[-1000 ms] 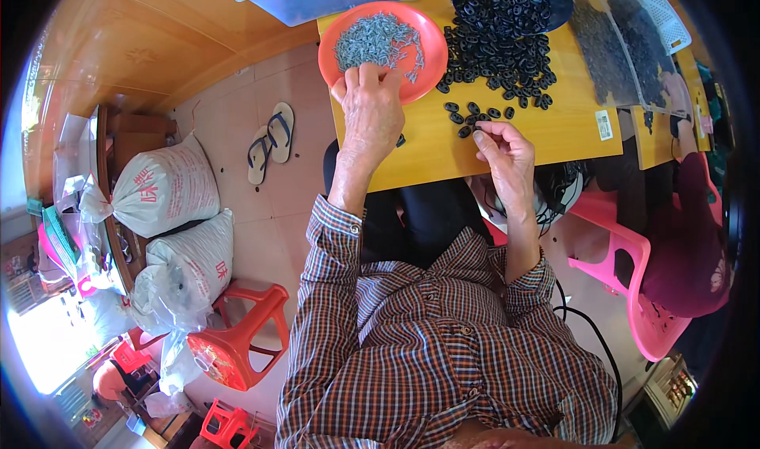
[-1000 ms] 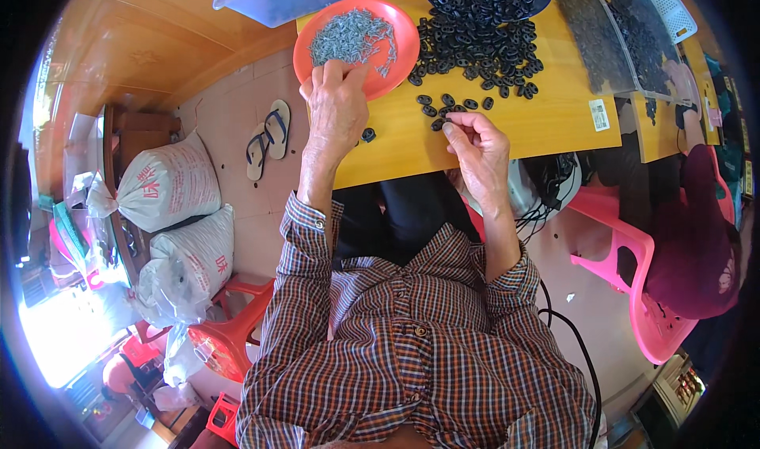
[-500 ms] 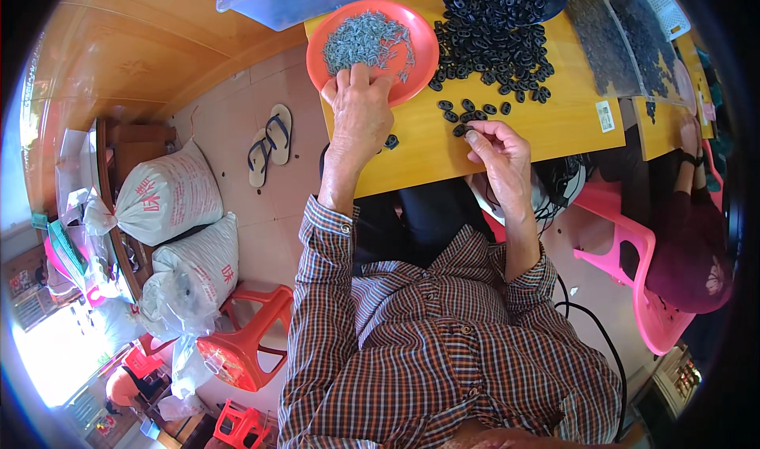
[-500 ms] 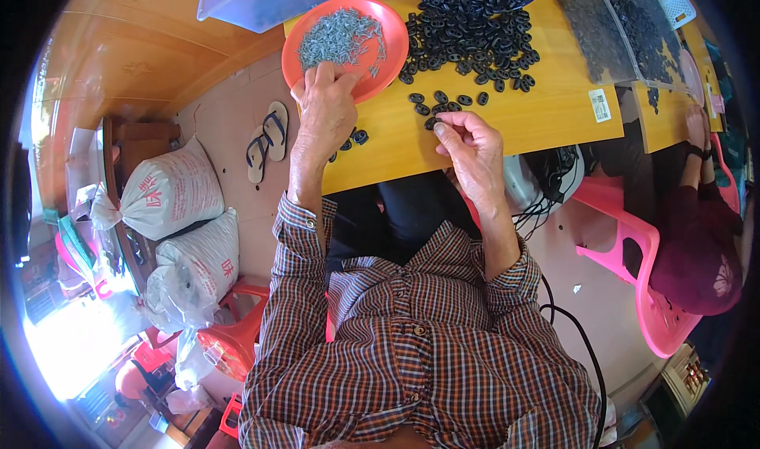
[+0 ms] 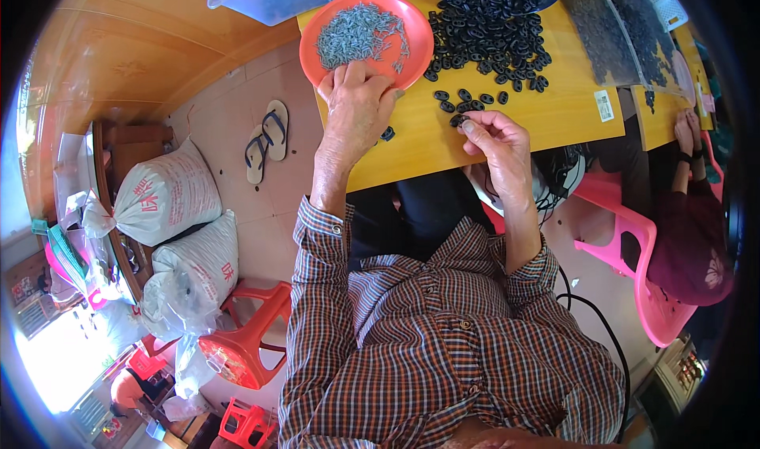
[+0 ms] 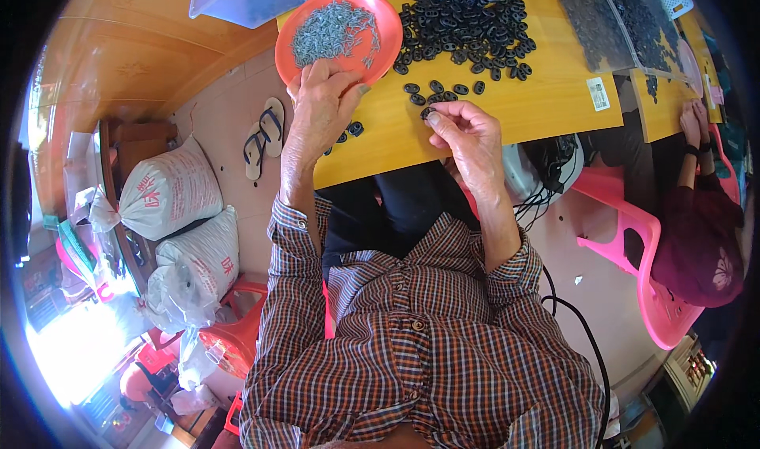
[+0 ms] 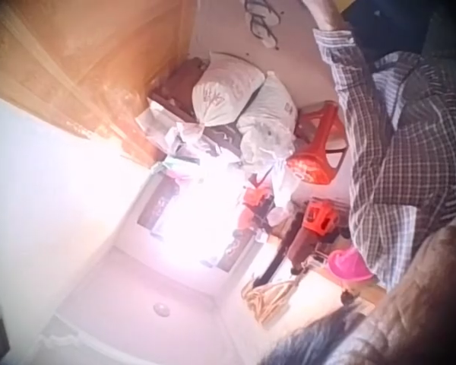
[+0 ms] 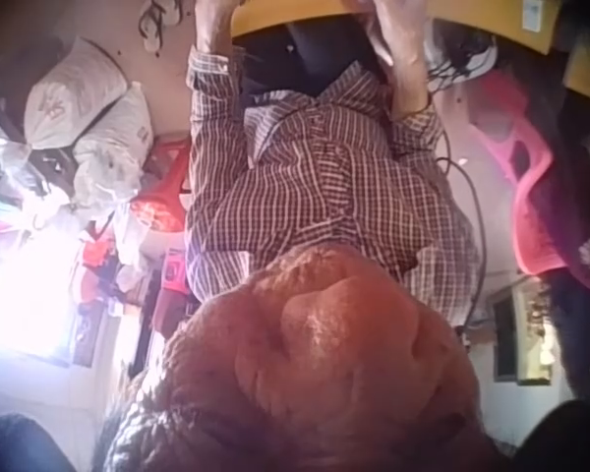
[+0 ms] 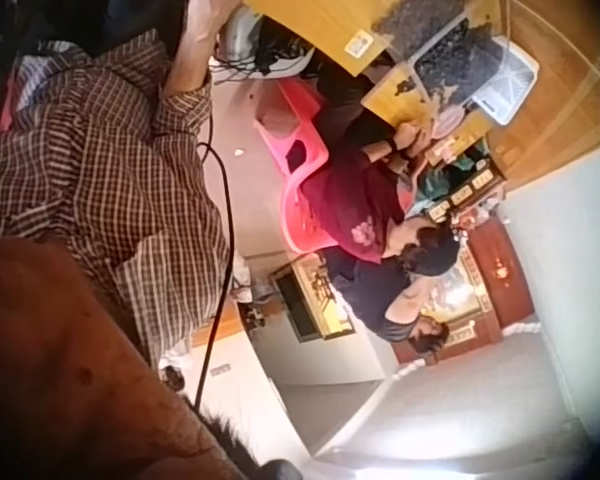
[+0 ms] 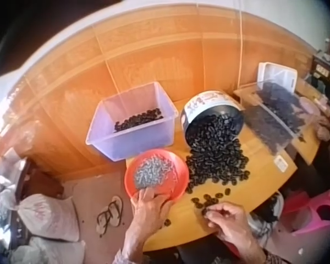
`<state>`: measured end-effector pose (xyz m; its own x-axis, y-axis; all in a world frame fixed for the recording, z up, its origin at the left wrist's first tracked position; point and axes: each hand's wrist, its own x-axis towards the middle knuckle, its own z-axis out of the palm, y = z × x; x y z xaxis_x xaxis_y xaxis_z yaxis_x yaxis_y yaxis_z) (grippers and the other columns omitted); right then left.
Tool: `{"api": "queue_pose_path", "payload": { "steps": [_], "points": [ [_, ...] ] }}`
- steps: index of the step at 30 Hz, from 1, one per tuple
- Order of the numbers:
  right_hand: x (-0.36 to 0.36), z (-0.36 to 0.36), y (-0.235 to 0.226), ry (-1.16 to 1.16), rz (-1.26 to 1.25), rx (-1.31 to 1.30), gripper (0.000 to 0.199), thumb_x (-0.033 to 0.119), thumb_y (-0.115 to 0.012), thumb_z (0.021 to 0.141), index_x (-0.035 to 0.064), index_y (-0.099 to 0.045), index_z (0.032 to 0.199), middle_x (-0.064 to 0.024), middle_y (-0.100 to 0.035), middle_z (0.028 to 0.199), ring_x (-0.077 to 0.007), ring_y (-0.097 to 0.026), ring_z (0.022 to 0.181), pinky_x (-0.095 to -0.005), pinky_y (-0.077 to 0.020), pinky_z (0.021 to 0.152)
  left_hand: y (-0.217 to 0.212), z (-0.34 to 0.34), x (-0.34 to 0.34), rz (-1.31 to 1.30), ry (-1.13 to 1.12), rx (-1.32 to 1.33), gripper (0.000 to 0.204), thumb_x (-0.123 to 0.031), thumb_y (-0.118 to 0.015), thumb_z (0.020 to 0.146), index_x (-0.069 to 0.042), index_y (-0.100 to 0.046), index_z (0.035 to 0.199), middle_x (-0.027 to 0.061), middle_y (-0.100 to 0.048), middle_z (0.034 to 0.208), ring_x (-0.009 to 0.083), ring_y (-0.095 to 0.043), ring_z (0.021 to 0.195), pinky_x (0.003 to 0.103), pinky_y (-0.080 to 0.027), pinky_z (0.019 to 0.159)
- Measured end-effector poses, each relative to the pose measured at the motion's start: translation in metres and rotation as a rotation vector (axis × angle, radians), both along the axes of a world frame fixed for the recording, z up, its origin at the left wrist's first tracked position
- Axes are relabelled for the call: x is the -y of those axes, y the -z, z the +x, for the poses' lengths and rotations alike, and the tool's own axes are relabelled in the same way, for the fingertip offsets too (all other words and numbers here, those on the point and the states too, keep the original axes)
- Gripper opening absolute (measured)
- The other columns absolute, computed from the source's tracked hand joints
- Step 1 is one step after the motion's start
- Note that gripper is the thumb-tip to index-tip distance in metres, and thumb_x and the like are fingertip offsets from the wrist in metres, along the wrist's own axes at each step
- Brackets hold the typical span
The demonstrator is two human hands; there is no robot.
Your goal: Inspecting and sorting small black plastic components on a workstation table.
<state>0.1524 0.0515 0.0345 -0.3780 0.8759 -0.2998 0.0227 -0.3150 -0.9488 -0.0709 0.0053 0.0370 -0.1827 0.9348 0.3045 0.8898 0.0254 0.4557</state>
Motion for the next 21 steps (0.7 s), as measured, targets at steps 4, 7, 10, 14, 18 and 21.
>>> {"api": "queue_pose_path", "payload": {
  "steps": [4, 7, 10, 14, 18, 21],
  "points": [
    [-0.0024, 0.0018, 0.0049, 0.018, -0.051, -0.083, 0.02, 0.011, -0.067, 0.086, -0.0015, -0.065, 0.1, -0.0059, -0.067, 0.085, -0.0052, -0.055, 0.062, -0.0175, -0.0455, 0.06, 0.0045, 0.0039, -0.0012, 0.049, -0.011, 0.052, 0.011, -0.017, -0.068, 0.078, -0.009, -0.071, 0.086, 0.0062, -0.055, 0.091, 0.0256, -0.052, 0.095, 0.044, -0.033, 0.09],
    [-0.003, 0.0019, 0.0048, 0.031, -0.095, -0.103, 0.019, 0.011, -0.068, 0.085, -0.0012, -0.064, 0.1, -0.0062, -0.066, 0.084, -0.0051, -0.055, 0.061, -0.0175, -0.0453, 0.059, 0.0045, 0.0049, -0.0006, 0.071, -0.019, 0.088, 0.009, -0.013, -0.067, 0.077, -0.009, -0.071, 0.085, 0.006, -0.057, 0.089, 0.0253, -0.053, 0.094, 0.043, -0.034, 0.088],
    [-0.0024, 0.0022, 0.0062, 0.02, -0.079, -0.134, 0.019, 0.011, -0.069, 0.085, -0.0013, -0.064, 0.099, -0.0059, -0.066, 0.083, -0.0052, -0.055, 0.061, -0.0173, -0.0454, 0.06, -0.0003, 0.0052, 0.0013, 0.05, -0.029, 0.029, 0.011, -0.014, -0.066, 0.079, -0.008, -0.071, 0.087, 0.0066, -0.063, 0.087, 0.0249, -0.057, 0.091, 0.04, -0.037, 0.087],
    [-0.0001, -0.0002, 0.0053, 0.0, -0.075, -0.122, 0.019, 0.01, -0.069, 0.084, -0.0014, -0.064, 0.099, -0.0051, -0.065, 0.082, -0.0055, -0.055, 0.062, -0.0175, -0.0454, 0.06, -0.0006, 0.0019, 0.0026, 0.072, 0.005, -0.019, 0.01, -0.013, -0.065, 0.079, -0.008, -0.071, 0.085, 0.0063, -0.063, 0.084, 0.0249, -0.058, 0.088, 0.04, -0.037, 0.087],
    [0.0006, -0.0009, 0.0027, -0.005, -0.082, -0.11, 0.019, 0.009, -0.069, 0.084, -0.0015, -0.064, 0.098, -0.0046, -0.065, 0.081, -0.0059, -0.055, 0.062, -0.0179, -0.0453, 0.061, 0.0022, -0.0003, 0.0021, 0.111, 0.028, -0.024, 0.01, -0.011, -0.063, 0.08, -0.008, -0.071, 0.086, 0.0063, -0.064, 0.083, 0.0246, -0.058, 0.087, 0.041, -0.038, 0.086],
    [0.0014, -0.0004, 0.0045, -0.007, -0.078, -0.122, 0.018, 0.009, -0.069, 0.084, -0.0014, -0.064, 0.098, -0.0045, -0.064, 0.082, -0.006, -0.055, 0.063, -0.0178, -0.0448, 0.061, 0.004, 0.0027, 0.0, 0.155, 0.02, 0.018, 0.018, 0.001, -0.059, 0.073, -0.01, -0.07, 0.082, 0.0058, -0.062, 0.084, 0.0254, -0.057, 0.089, 0.041, -0.035, 0.089]
  ]
}}
